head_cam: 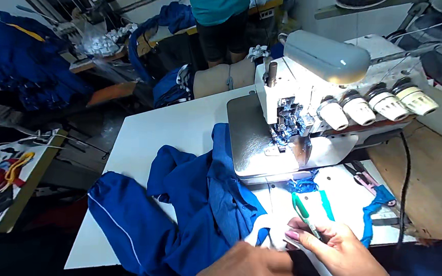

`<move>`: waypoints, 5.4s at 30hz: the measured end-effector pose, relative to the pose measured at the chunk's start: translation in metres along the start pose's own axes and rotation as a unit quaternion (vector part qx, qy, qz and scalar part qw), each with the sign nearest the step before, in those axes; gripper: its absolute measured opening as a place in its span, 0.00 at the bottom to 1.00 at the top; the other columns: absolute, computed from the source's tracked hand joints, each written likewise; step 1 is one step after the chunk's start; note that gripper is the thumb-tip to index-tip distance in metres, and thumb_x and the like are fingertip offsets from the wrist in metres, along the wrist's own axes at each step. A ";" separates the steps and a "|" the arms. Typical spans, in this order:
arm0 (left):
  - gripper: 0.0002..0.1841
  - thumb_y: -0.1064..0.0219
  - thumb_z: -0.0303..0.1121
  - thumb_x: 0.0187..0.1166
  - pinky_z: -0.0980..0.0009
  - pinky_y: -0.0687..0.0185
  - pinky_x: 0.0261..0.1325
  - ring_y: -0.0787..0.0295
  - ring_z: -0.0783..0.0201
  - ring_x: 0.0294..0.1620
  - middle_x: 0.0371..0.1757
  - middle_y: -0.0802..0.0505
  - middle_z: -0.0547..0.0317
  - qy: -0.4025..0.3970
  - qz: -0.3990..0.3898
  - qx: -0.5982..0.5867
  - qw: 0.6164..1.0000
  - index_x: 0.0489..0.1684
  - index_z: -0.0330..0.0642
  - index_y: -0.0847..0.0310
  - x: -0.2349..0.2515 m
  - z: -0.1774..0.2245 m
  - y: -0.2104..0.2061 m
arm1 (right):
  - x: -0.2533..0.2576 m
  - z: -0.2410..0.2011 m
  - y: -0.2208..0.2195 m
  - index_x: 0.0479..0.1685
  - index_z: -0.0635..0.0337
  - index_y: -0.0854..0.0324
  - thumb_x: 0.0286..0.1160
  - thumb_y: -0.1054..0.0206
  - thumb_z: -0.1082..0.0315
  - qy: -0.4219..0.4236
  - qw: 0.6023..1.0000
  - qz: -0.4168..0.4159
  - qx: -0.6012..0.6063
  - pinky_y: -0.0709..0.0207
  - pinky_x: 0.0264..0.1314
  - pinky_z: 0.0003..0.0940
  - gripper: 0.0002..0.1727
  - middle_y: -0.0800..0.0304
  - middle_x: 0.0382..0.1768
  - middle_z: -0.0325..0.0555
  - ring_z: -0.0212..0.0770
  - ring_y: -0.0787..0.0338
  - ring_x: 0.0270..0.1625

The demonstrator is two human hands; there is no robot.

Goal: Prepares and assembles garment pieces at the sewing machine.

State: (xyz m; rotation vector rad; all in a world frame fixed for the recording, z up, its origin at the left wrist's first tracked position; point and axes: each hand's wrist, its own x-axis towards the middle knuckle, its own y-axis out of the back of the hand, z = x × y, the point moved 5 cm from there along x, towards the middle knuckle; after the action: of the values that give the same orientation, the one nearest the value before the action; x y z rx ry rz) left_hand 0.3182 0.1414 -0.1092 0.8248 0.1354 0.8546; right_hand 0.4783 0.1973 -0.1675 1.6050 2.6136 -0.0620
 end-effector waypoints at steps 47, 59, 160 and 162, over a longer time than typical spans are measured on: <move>0.02 0.29 0.26 0.79 0.80 0.15 0.57 0.10 0.71 0.51 0.47 0.08 0.56 -0.012 0.302 -0.007 0.953 0.40 0.39 0.17 -0.025 -0.028 -0.010 | -0.020 -0.009 -0.007 0.41 0.65 0.09 0.77 0.30 0.73 0.179 0.981 0.012 -0.072 0.17 0.56 0.18 0.05 0.05 0.42 0.46 0.26 0.09 0.50; 0.04 0.26 0.26 0.75 0.81 0.14 0.56 0.09 0.72 0.49 0.41 0.07 0.57 0.030 0.330 -0.024 0.943 0.37 0.38 0.16 -0.024 -0.034 -0.017 | -0.019 -0.009 -0.008 0.40 0.65 0.10 0.76 0.34 0.75 0.210 0.971 -0.016 -0.113 0.20 0.57 0.20 0.06 0.05 0.43 0.50 0.31 0.09 0.51; 0.27 0.20 0.44 0.69 0.88 0.29 0.35 0.26 0.86 0.31 0.34 0.17 0.74 0.154 0.254 -0.349 0.889 0.61 0.41 0.23 -0.013 -0.056 -0.023 | -0.011 0.002 -0.008 0.32 0.64 0.14 0.76 0.29 0.66 0.227 0.954 0.105 -0.164 0.19 0.42 0.13 0.09 0.08 0.29 0.43 0.22 0.11 0.35; 0.28 0.14 0.50 0.58 0.88 0.32 0.35 0.26 0.82 0.32 0.31 0.15 0.65 0.170 0.254 -0.151 0.940 0.49 0.38 0.10 -0.011 -0.051 -0.020 | -0.010 0.001 -0.010 0.33 0.65 0.13 0.76 0.28 0.67 0.222 0.958 0.095 -0.153 0.18 0.42 0.14 0.09 0.08 0.29 0.44 0.23 0.11 0.35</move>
State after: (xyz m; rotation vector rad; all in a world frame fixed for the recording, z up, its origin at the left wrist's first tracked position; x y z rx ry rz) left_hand 0.3018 0.1561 -0.1609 0.4149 0.0894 1.4663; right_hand 0.4742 0.1837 -0.1672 1.9115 2.5618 0.7578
